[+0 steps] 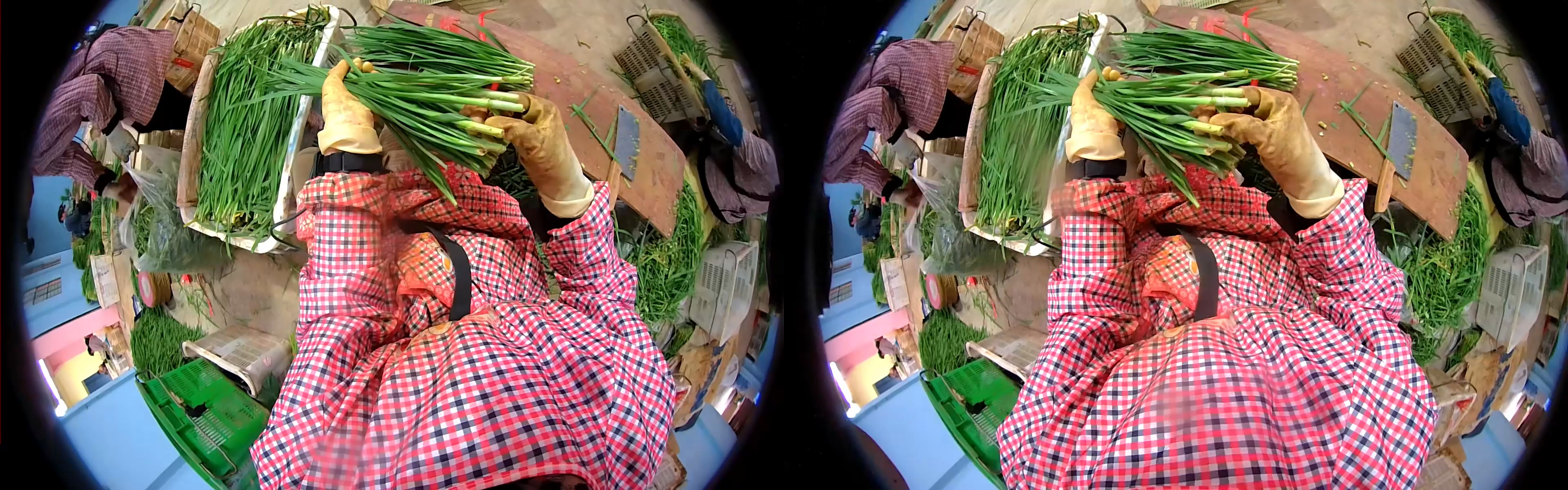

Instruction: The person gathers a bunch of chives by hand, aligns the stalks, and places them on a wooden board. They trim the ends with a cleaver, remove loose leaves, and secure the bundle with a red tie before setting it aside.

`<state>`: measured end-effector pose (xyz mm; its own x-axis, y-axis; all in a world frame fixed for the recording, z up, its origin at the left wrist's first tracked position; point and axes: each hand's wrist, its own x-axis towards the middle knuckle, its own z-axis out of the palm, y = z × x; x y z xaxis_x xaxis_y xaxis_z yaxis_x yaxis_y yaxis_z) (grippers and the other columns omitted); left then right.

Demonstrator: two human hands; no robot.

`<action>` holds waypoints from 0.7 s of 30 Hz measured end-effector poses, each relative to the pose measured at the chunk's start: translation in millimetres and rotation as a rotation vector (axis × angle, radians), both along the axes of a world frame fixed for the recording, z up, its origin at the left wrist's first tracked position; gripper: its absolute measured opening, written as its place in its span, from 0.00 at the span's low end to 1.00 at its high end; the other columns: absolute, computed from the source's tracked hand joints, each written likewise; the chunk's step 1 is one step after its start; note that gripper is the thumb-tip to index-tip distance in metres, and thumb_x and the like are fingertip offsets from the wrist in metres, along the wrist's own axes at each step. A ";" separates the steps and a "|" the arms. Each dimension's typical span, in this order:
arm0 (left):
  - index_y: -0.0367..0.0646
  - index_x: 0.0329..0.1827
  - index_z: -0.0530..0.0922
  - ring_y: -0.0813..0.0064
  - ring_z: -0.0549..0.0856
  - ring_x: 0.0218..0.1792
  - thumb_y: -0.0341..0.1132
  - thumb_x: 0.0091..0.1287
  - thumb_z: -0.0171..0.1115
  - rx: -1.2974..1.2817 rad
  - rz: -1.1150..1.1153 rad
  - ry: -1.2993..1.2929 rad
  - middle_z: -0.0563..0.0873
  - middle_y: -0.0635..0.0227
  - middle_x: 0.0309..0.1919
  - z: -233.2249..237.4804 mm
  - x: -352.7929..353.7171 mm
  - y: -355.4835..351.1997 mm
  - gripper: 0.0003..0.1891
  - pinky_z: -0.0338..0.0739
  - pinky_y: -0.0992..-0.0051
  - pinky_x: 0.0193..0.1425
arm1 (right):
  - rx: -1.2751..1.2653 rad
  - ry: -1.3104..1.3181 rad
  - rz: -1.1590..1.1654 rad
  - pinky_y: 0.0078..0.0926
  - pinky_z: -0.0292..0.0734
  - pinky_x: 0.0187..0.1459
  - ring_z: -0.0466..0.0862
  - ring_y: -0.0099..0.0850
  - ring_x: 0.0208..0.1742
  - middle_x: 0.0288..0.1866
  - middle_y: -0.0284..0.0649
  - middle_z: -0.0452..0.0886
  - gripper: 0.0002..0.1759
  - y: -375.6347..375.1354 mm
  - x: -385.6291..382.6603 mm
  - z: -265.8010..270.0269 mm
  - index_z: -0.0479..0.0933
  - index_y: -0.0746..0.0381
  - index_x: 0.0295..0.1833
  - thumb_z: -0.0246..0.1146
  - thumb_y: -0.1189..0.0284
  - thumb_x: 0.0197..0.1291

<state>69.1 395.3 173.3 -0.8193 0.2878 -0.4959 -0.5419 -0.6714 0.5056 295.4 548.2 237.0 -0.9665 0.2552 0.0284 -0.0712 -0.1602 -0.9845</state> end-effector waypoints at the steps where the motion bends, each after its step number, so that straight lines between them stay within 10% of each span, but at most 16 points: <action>1: 0.40 0.41 0.76 0.70 0.80 0.28 0.36 0.73 0.54 0.019 0.006 0.017 0.82 0.66 0.30 -6.9 -4.2 0.4 0.09 0.81 0.73 0.34 | 0.012 -0.007 0.004 0.21 0.80 0.44 0.85 0.22 0.40 0.43 0.37 0.87 0.13 4.2 1.0 -1.8 0.82 0.71 0.49 0.65 0.74 0.62; 5: 0.41 0.42 0.77 0.70 0.80 0.28 0.38 0.73 0.54 0.021 -0.006 -0.026 0.82 0.67 0.30 -8.7 -9.9 -1.3 0.09 0.80 0.72 0.35 | 0.227 0.148 0.083 0.24 0.80 0.46 0.84 0.24 0.37 0.33 0.36 0.85 0.06 23.3 22.5 2.3 0.82 0.69 0.39 0.64 0.77 0.58; 10: 0.43 0.42 0.77 0.71 0.81 0.28 0.40 0.74 0.53 -0.050 0.038 -0.020 0.82 0.69 0.30 -14.9 -22.2 -9.1 0.10 0.79 0.67 0.37 | -0.199 0.504 0.485 0.46 0.80 0.50 0.84 0.37 0.38 0.30 0.38 0.82 0.11 42.4 54.3 14.3 0.80 0.65 0.42 0.64 0.67 0.64; 14: 0.44 0.41 0.77 0.70 0.81 0.29 0.41 0.74 0.53 -0.030 0.011 0.027 0.83 0.69 0.30 -8.3 -18.4 -11.8 0.10 0.79 0.67 0.38 | 0.324 0.029 -0.054 0.28 0.77 0.53 0.81 0.28 0.53 0.54 0.41 0.83 0.24 32.4 54.2 18.1 0.77 0.63 0.62 0.69 0.65 0.63; 21: 0.42 0.40 0.74 0.71 0.79 0.26 0.39 0.72 0.57 -0.005 0.059 0.041 0.79 0.68 0.29 0.7 -13.6 -0.3 0.09 0.79 0.70 0.33 | 0.021 -0.024 -0.147 0.23 0.76 0.52 0.80 0.22 0.49 0.51 0.34 0.84 0.23 -15.1 0.1 -3.8 0.78 0.63 0.59 0.72 0.64 0.61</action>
<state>55.5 395.0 174.0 -0.8544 0.2361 -0.4628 -0.4803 -0.6986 0.5303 295.6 533.0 233.2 -0.9192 0.3935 0.0128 -0.0692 -0.1295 -0.9892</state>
